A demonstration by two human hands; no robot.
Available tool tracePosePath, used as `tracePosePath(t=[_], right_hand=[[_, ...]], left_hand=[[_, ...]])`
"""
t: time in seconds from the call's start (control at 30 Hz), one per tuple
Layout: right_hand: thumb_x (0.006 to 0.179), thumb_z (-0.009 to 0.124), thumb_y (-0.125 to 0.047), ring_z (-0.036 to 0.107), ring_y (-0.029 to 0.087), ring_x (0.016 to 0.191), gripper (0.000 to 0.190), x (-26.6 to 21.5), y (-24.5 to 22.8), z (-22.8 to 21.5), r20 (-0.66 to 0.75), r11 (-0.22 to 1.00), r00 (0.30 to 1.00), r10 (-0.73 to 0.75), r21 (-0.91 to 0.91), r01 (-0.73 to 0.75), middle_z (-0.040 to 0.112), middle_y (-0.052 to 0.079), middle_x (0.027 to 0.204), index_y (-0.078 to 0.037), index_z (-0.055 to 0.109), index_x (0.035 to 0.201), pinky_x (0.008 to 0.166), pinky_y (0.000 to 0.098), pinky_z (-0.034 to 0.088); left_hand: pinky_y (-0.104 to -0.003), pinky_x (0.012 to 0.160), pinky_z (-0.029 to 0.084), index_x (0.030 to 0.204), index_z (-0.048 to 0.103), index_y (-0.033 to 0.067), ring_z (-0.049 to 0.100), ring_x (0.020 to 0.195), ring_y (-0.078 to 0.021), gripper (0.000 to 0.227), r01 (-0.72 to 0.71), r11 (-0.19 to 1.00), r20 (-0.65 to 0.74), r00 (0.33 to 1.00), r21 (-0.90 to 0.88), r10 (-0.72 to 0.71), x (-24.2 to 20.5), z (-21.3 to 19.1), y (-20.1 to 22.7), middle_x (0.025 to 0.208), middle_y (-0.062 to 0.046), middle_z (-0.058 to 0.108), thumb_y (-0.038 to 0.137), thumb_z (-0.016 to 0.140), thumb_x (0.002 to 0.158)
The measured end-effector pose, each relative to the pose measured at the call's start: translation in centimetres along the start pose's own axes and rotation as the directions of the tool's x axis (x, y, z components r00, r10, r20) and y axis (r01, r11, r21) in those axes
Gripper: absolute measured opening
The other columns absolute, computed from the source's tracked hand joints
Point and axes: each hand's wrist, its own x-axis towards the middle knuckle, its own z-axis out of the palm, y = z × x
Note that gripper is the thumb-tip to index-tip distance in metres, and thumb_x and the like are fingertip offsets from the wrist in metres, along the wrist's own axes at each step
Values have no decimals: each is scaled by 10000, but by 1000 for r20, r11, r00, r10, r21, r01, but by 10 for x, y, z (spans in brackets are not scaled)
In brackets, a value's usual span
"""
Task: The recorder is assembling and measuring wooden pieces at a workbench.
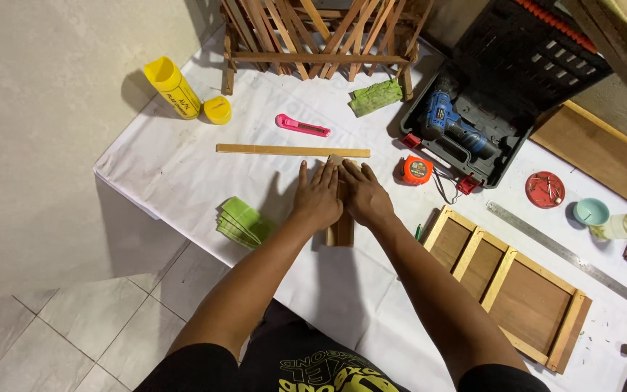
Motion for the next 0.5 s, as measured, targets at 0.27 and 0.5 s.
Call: tracePosePath(t=[0.27, 0.5], right_hand=[[939, 554, -223, 282, 368, 1494, 595, -71, -54, -18, 66, 890, 969, 237, 385, -244, 358, 59, 1635, -159, 456, 1523, 1194, 421, 297], [784, 588, -73, 276, 397, 1511, 755, -150, -80, 8, 34, 924, 990, 135, 357, -138, 358, 78, 1639, -152, 455, 1523, 1180, 427, 339]], left_hand=[[-633, 1215, -23, 1566, 275, -32, 175, 1556, -304, 792, -16, 999, 36, 999, -47, 18, -75, 8, 27, 1685, -199, 158, 415, 459, 938], [-622, 1211, -36, 1583, 174, -56, 105, 1567, -324, 847, 37, 994, 71, 997, -102, -30, -160, 19, 72, 1686, -232, 80, 446, 425, 949]])
